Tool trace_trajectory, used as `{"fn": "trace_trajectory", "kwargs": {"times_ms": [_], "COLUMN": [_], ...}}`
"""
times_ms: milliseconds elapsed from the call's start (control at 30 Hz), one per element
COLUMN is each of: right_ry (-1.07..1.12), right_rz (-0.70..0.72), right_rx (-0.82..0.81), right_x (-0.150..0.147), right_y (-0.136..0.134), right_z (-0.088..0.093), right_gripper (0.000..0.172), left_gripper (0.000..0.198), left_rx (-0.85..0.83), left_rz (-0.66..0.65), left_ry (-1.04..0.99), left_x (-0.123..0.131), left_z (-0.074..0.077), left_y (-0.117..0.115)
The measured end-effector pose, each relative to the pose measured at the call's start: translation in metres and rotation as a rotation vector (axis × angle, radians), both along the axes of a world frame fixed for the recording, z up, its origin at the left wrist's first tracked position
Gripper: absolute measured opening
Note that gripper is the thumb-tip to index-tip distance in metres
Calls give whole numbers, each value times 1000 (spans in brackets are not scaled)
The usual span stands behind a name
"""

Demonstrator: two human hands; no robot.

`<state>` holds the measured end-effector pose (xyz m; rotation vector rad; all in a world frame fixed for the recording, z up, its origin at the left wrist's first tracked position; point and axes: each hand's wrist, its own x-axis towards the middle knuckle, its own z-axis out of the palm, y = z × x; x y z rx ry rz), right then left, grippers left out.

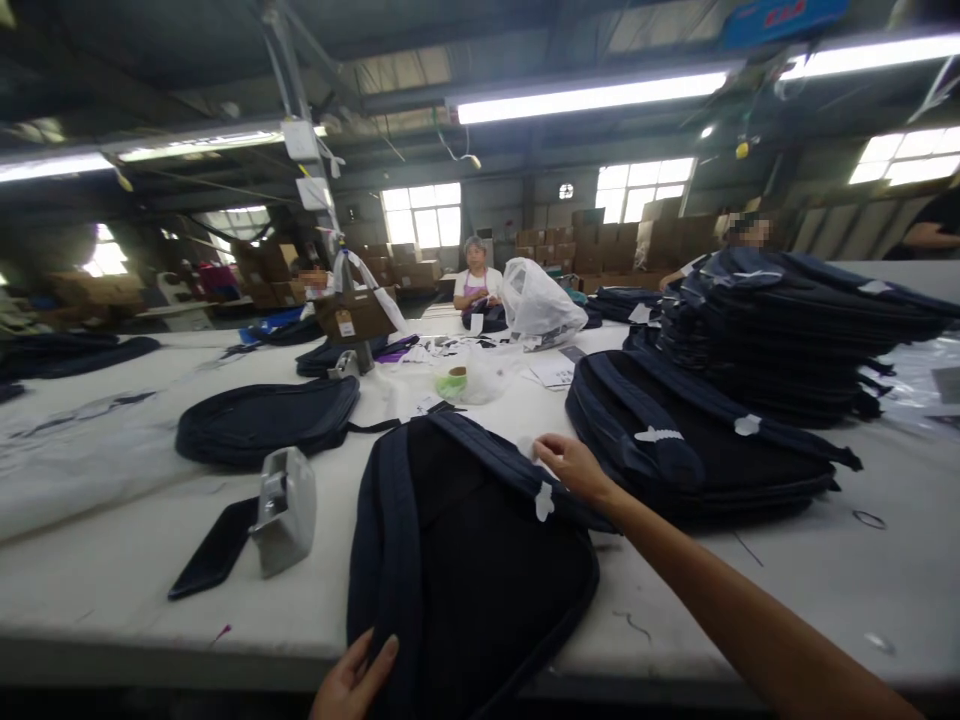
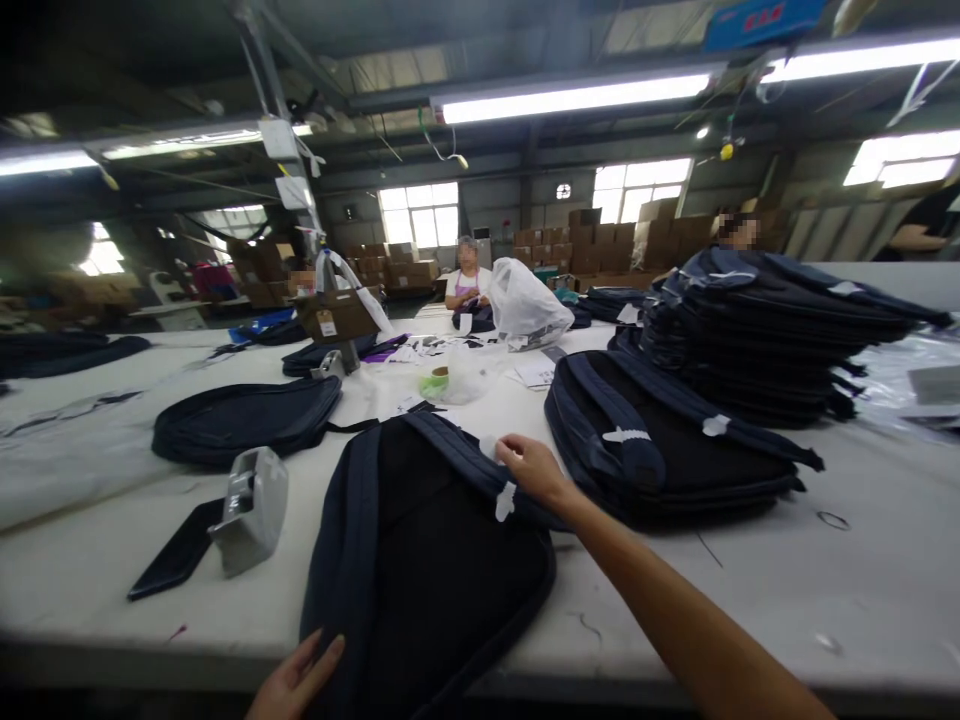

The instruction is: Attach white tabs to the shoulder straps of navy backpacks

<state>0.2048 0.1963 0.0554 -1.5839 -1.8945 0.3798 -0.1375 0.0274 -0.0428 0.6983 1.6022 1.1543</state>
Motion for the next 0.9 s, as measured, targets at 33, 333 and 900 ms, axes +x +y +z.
{"fn": "trace_trajectory", "kwargs": {"times_ms": [33,333,900], "right_ry": [117,389,694], "right_rz": [95,628,562], "right_rx": [-28,-682,-723], "right_x": [-15,-109,-198], "right_y": [-12,-104,-98], "right_z": [3,-17,-47], "right_gripper": [36,15,13], "left_gripper": [54,42,47], "left_rx": [-6,89,223], "left_rz": [9,-135,-2], "left_ry": [-45,-427,-265], "left_x": [1,15,16], "left_z": [3,51,58], "left_y": [0,-13,-12]}}
